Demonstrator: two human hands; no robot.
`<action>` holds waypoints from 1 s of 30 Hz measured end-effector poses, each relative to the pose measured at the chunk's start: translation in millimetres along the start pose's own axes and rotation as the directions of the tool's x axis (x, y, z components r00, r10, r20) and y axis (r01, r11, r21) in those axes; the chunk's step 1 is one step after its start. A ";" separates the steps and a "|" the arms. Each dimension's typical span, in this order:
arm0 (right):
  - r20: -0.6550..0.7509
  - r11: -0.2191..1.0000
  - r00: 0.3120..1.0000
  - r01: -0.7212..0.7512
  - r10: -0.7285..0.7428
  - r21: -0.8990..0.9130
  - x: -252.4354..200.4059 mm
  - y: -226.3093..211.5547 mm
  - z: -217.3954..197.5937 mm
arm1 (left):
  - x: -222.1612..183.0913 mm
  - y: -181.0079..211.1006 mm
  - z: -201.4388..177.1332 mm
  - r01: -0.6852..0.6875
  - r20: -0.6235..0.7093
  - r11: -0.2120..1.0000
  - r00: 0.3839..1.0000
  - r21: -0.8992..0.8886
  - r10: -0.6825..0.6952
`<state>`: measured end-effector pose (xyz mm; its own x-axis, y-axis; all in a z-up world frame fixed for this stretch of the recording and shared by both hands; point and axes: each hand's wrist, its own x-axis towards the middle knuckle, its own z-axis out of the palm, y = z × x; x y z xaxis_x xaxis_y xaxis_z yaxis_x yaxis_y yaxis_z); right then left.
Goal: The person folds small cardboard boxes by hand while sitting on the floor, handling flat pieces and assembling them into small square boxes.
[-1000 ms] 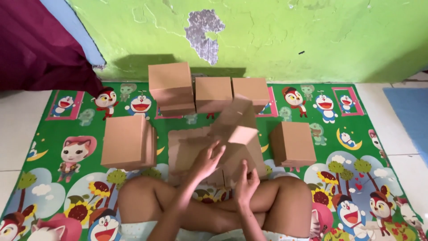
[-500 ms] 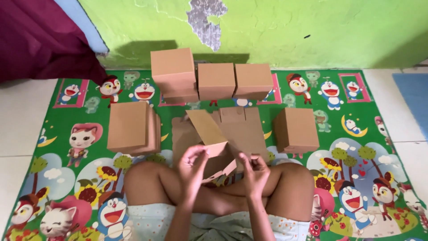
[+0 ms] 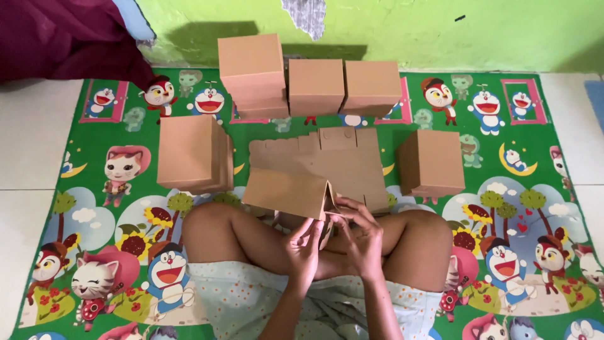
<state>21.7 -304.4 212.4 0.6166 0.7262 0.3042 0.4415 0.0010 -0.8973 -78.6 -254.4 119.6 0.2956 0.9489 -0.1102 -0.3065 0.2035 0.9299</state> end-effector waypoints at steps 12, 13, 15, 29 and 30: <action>0.104 0.967 0.976 0.205 -0.191 -0.149 -4.9 -5.3 -0.5 | 12.4 -57.5 -41.2 0.051 0.051 0.998 0.997 0.048 -0.054; 0.106 0.967 0.976 0.204 -0.190 -0.150 -5.0 -5.9 0.7 | 13.9 -48.4 -38.3 0.053 0.050 0.997 0.997 0.047 -0.055; 0.100 0.976 0.976 0.203 -0.195 -0.080 -6.1 -6.5 2.8 | 15.9 -31.0 -32.9 0.042 0.102 0.999 0.994 -0.023 -0.039; -0.262 0.756 0.955 0.070 0.138 0.651 -25.0 64.7 -14.6 | 51.5 121.0 28.0 -0.637 0.655 0.702 0.683 0.318 0.323; -0.291 0.548 0.915 0.098 0.278 0.831 -26.9 85.2 -27.9 | 60.9 140.4 32.0 -0.821 0.809 0.475 0.496 0.318 0.316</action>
<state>60.9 -343.1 136.7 0.8770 0.4648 0.1219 -0.2394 0.6425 -0.7279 -74.6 -175.7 254.7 0.7817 0.3399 0.5230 -0.1004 -0.7589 0.6434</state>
